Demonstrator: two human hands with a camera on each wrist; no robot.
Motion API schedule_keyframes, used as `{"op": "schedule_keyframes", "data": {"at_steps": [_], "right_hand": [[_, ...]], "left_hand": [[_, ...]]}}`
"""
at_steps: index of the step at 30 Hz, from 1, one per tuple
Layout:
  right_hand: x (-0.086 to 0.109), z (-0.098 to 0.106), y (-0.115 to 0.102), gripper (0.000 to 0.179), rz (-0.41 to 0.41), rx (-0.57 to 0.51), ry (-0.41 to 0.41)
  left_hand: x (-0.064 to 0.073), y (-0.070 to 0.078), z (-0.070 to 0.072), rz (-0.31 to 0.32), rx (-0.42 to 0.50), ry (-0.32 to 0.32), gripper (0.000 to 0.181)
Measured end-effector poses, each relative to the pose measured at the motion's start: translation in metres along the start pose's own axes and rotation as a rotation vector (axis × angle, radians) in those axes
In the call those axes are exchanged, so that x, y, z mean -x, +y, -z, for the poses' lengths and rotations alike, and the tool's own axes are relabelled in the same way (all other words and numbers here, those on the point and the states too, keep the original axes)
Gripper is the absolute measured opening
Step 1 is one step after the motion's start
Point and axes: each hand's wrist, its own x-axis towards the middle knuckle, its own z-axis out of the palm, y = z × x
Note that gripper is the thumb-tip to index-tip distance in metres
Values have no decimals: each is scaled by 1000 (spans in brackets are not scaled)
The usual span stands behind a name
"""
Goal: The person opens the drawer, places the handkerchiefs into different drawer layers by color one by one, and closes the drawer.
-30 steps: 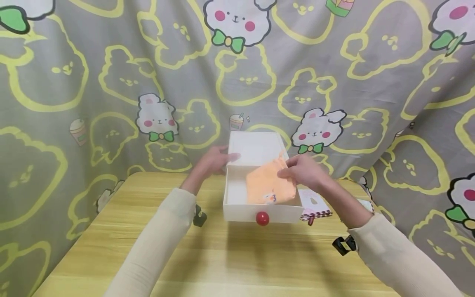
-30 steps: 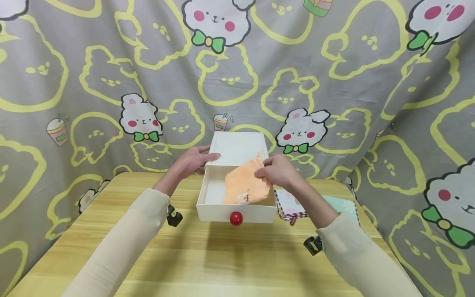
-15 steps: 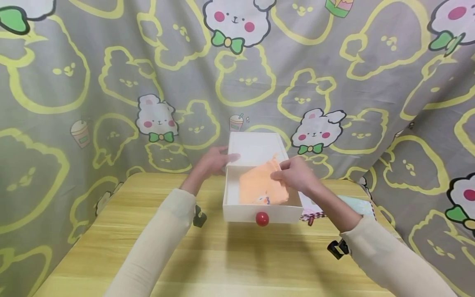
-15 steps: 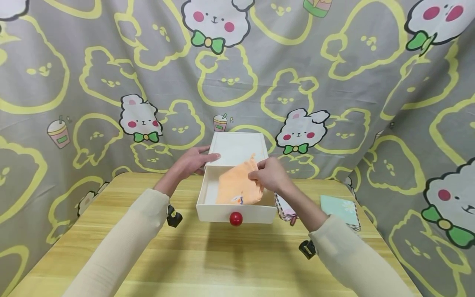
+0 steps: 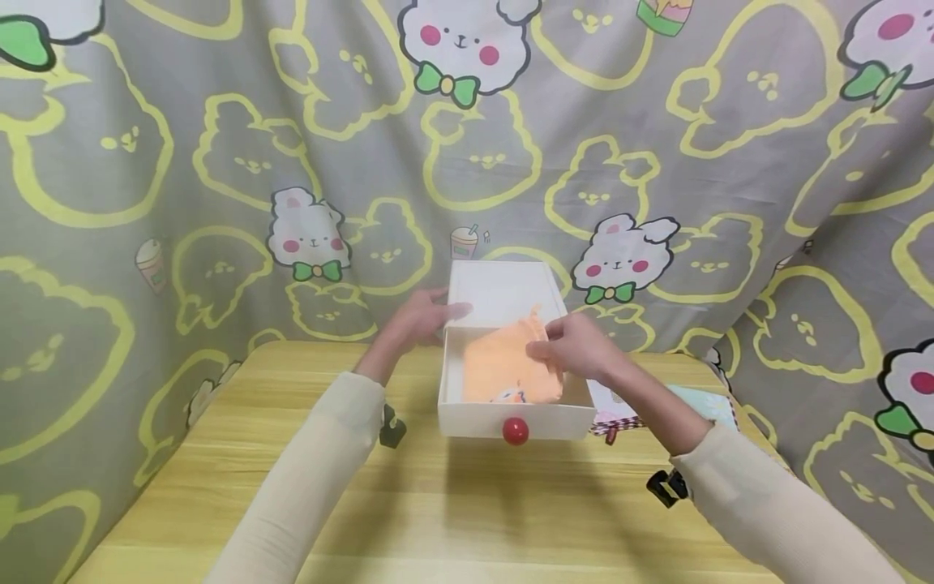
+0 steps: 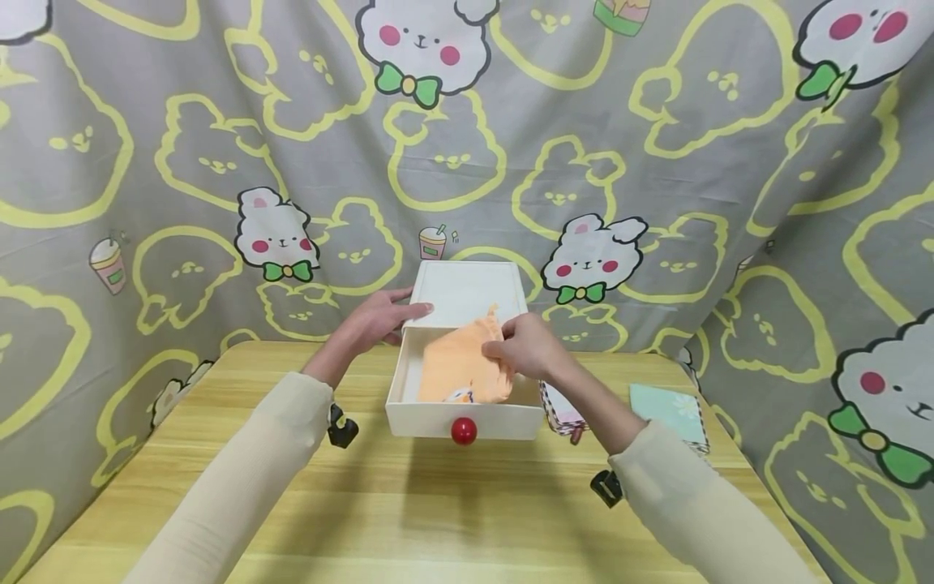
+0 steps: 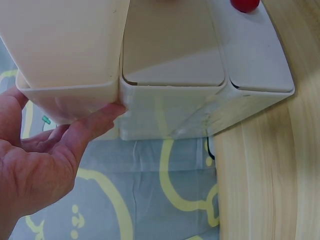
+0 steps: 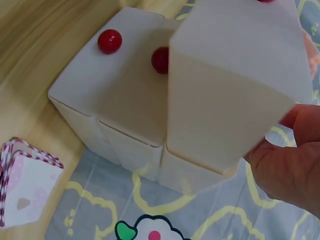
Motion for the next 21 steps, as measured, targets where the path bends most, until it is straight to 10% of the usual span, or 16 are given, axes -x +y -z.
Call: {"op": "schedule_keyframes", "data": {"at_steps": [21], "right_hand": [[13,25,0,49,-43,-57,-114]], "left_hand": [[0,-1,0,-19,29,-17,80]]}}
